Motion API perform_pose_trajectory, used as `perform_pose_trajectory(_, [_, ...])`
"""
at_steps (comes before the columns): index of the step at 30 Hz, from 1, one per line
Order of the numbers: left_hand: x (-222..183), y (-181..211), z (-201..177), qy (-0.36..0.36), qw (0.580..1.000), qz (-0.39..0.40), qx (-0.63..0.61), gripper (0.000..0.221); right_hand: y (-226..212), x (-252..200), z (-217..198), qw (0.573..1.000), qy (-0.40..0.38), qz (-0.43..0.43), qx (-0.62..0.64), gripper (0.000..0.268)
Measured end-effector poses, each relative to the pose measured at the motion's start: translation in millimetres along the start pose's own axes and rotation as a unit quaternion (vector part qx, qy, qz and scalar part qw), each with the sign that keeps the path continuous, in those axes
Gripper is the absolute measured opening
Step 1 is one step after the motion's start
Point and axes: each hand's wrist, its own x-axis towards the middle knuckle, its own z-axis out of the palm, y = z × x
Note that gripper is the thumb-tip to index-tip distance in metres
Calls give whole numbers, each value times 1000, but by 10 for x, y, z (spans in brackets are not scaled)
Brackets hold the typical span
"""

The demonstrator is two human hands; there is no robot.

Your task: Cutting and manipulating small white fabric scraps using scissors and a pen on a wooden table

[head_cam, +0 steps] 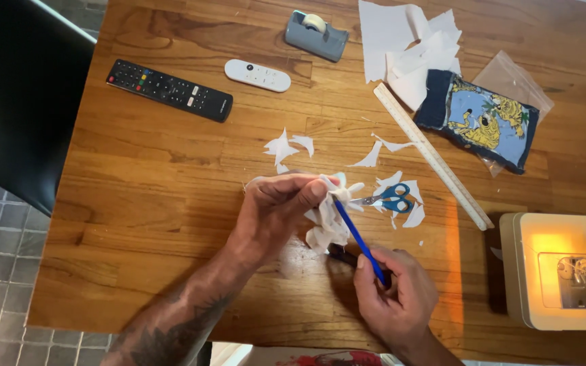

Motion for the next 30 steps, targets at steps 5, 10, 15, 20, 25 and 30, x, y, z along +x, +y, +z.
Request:
perform_pose_trajectory(5, [4,-120,-12,-16,999,37,6,25,-74,87,0,1000,13,-25,8,18])
perform_pose_trajectory(10, [-59,23,55,-24,999,4,-21,39,-44,12,34,999,28,-6,28,16])
perform_pose_trajectory(15, [-215,129,202,68,956,169,231,71,4,-65,51,999,25,36,29,22])
perform_pose_trajectory(20, [-232,128,259,67,898,298,317,11,44,-106,74,998,22,48,39,21])
perform_pose_trajectory(25, [-217,131,239,48,909,285,299,10,66,-93,77,998,26,52,38,21])
perform_pose_trajectory(30, [-224,27,227,56,920,245,300,32,131,-176,86,997,39,52,30,24])
